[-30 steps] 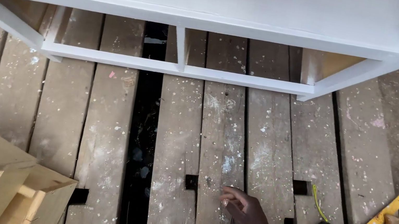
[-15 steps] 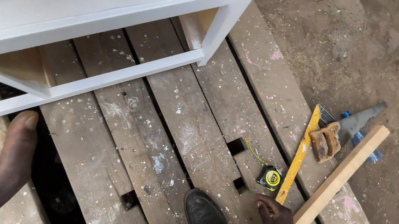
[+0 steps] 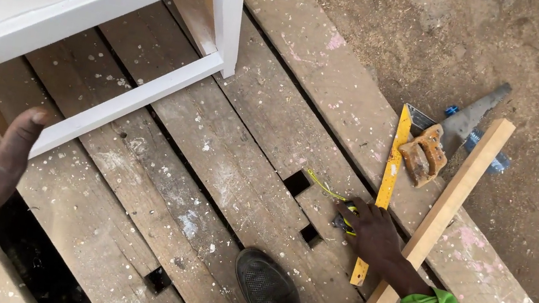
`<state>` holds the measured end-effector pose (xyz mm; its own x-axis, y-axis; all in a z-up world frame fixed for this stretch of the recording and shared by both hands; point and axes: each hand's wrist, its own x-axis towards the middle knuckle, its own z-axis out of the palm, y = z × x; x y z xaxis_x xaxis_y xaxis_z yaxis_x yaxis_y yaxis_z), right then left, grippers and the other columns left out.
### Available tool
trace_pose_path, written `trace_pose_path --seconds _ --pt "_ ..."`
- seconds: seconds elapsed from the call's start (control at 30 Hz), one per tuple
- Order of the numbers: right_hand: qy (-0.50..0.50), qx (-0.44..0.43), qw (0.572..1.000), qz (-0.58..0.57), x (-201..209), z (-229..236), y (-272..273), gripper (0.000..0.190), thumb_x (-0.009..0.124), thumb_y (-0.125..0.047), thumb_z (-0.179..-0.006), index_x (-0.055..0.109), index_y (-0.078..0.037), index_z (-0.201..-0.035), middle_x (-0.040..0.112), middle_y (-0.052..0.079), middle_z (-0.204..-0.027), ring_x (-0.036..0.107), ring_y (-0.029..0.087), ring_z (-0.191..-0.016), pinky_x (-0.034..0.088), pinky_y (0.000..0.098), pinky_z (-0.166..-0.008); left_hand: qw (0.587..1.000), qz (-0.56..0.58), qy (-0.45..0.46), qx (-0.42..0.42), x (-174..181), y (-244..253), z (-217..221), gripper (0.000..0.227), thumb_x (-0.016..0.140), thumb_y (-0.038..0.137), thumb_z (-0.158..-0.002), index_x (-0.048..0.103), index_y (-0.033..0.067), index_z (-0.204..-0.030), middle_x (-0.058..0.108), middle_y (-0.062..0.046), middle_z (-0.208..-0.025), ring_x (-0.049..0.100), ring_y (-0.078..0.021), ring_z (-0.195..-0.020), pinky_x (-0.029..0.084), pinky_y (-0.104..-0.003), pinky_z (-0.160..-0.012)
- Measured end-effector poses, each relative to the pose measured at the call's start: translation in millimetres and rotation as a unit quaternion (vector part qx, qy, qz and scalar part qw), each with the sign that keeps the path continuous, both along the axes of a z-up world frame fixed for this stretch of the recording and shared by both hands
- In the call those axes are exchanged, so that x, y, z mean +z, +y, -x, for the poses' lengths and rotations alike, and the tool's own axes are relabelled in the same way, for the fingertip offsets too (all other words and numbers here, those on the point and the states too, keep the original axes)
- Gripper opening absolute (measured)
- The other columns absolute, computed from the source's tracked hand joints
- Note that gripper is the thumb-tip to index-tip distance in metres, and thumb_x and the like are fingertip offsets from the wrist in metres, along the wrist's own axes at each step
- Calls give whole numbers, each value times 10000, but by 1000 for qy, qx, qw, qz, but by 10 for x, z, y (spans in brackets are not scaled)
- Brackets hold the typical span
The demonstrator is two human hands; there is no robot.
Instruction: Fitting a wooden drawer into a white cabinet frame and using a tape measure and pencil to mark measurements on the frame.
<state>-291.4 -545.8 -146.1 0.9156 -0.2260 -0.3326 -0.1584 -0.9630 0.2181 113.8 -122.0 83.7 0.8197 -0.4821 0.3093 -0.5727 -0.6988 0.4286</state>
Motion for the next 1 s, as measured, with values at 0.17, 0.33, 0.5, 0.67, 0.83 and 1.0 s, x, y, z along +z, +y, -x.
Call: trace_pose_path --seconds 0.17,0.33,0.5,0.67,0.83,1.0 --pt "-157 -175 962 -137 473 -111 229 691 775 -399 -719 586 -234 -1363 670 113 -1204 643 333 -1064 527 497 -926 990 -30 -139 -9 -180 -649 815 928 756 431 -1156 133 22 -1708 43 -165 -1758 74 -355 -1671 288 -659 -1405" --pt "-92 -478 790 -373 1127 -556 994 594 546 -547 -871 593 -262 -1389 802 110 -1167 794 239 -740 652 403 -758 908 24 340 -243 -557 -1212 1897 528 652 370 -978 571 46 -1387 646 -245 -1330 750 -378 -974 627 -553 -812" --pt "-179 -276 803 -497 891 -745 1767 360 643 -159 -750 637 -128 -1108 700 63 -980 688 192 -859 550 348 -714 833 -2 538 -129 -751 -1132 2151 274 706 317 -923 639 105 -1082 713 -72 -877 670 -204 -717 496 -367 -573" --pt "-157 -142 882 -421 1034 -887 2028 541 726 -218 -691 540 -156 -1196 627 20 -1268 723 275 -945 571 445 -626 799 -7 601 13 -784 -890 2103 244 708 306 -713 596 157 -869 655 29 -730 573 -117 -648 402 -338 -578" --pt "-49 -47 899 -434 1346 -1112 2200 777 635 -195 -730 426 -209 -1478 706 50 -1212 680 283 -1055 564 475 -641 817 89 568 -44 -1284 -577 2098 468 845 91 -600 393 191 -670 464 39 -696 448 -150 -765 343 -356 -621" --pt "47 -103 851 -513 1397 -1145 2117 643 472 -556 -871 510 -281 -1452 670 6 -1386 700 233 -1155 554 418 -868 725 131 676 10 -889 -380 1718 301 805 75 -797 517 127 -729 584 -26 -737 539 -142 -642 437 -296 -566"
